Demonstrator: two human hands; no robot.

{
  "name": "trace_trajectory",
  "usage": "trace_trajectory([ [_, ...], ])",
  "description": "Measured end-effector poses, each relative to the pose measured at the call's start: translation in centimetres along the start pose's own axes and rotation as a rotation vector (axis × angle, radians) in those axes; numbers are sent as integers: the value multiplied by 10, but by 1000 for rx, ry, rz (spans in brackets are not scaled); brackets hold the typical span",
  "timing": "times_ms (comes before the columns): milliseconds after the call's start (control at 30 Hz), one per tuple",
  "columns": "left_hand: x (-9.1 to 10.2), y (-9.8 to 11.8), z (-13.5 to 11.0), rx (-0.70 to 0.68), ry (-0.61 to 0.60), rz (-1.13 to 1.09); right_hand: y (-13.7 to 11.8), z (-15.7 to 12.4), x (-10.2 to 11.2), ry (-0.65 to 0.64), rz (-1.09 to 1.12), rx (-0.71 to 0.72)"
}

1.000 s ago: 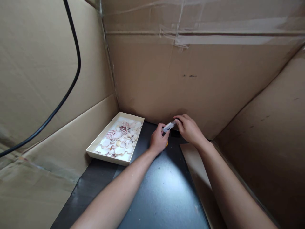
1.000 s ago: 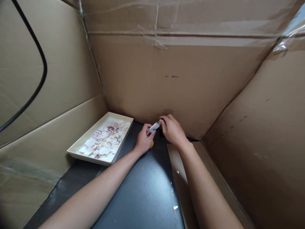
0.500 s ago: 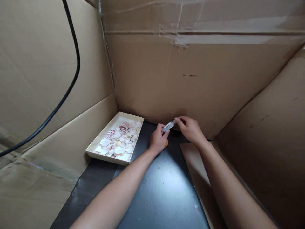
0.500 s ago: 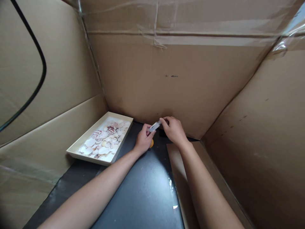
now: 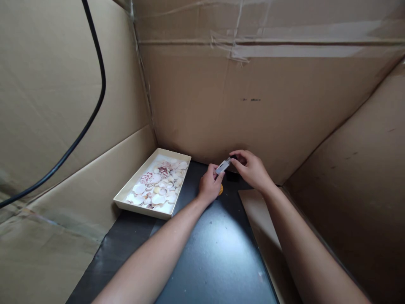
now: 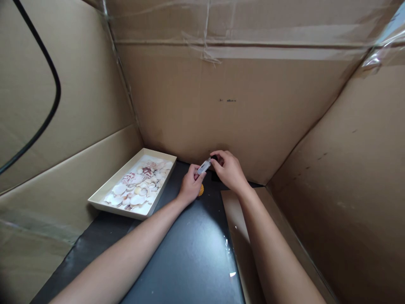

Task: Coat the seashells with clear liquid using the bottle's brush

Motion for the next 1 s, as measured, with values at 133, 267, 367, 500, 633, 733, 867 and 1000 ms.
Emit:
trace_trajectory([
  [133, 0, 0, 0, -3, 1, 1, -1, 0, 0, 11, 6, -16],
  [267, 0, 1, 0, -12, 7, -4, -1, -1, -1, 31, 43, -51],
  [367, 0, 1, 0, -19, 7, -11, -2, -1, -2, 26, 65, -71],
  [500, 0, 1, -1, -16, 1, -13, -3, -1, -2, 17, 70, -79],
  [633, 0, 2, -1, -16, -8, -26, -2, -1, -2, 11, 55, -71],
  [733, 0, 2, -1, -15, -7, -28, 0, 0, -2, 19, 24, -60],
  [867, 0, 2, -1, -15, -8, -5, 1, 0, -1, 21, -5, -35],
  [1000, 0, 1, -1, -20, -9, 10, -2, 0, 2, 14, -27, -14],
])
Point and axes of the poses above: each hand's wrist, its own z-axis towards the middle knuckle, its own x-axis out of the back of the hand, y = z × x, the point moved 2 cm from there along z, towards the middle knuckle, and after that the axes turned 5 degrees about -y, right-handed, at the moved point
